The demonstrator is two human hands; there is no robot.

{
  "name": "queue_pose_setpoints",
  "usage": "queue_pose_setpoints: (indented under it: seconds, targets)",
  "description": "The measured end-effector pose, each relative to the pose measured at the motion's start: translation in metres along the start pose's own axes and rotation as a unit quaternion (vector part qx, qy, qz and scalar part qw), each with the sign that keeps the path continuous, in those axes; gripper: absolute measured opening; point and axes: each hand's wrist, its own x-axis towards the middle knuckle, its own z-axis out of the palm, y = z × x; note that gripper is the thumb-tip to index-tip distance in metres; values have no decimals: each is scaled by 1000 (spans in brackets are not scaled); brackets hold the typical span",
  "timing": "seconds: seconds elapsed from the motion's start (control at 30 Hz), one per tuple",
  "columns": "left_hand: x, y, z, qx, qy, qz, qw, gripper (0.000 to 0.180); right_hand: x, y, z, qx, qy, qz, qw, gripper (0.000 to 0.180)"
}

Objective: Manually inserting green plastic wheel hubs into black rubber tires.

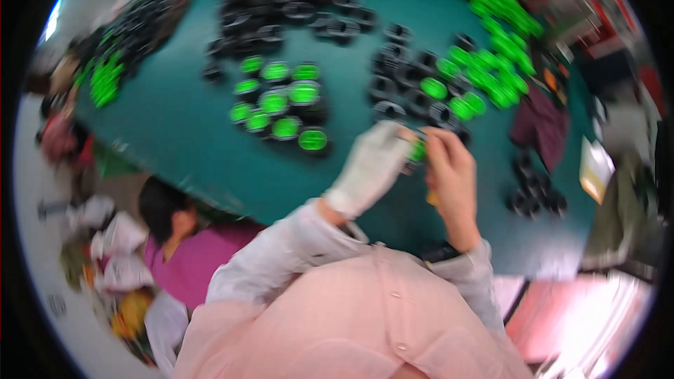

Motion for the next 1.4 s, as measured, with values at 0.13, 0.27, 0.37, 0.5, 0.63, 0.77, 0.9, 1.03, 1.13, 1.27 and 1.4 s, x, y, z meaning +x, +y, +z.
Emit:
queue_pose_setpoints:
  seconds: [0.13, 0.27, 0.37, 0.5, 0.63, 0.77, 0.9, 1.03, 1.13, 1.27, 1.4]
  targets:
    - [4, 12, -8, -327, -47, -178, 927, 43, 3, 3, -13, 79, 2, 35, 996, 19]
    - [7, 17, -5, -325, -65, -192, 924, 46, 1, 3, -23, 103, -12, 30, 994, 20]
    - [3, 20, 1, -309, -25, -213, 927, 44, -6, -1, -19, 42, -1, 2, 999, 20]
    - [3, 25, 3, -212, -47, -180, 959, 37, -6, 8, -20, -22, -5, -10, 1000, 21]
    - [3, 21, 5, -39, -31, -115, 992, 32, -6, 13, -13, -38, 22, -100, 994, 21]
    - [-6, 28, 9, -155, 0, -117, 981, 32, -3, 2, -31, 164, -82, 70, 981, 21]
    - [-3, 23, 17, -288, 39, -172, 941, 34, 1, 5, -21, 111, -44, 54, 991, 22]
    - [3, 21, 11, -273, 43, -169, 946, 35, -1, 11, -17, -16, 7, -76, 997, 23]
    - [6, 18, 5, -165, 42, -121, 978, 33, -4, 6, -14, -79, 25, -111, 990, 24]
    - [6, 24, 4, -30, 44, -50, 997, 33, -8, -5, -8, -116, 40, -146, 982, 23]
    - [4, 30, 2, 70, 5, -14, 997, 33, -4, 7, -6, -114, 41, -186, 975, 23]
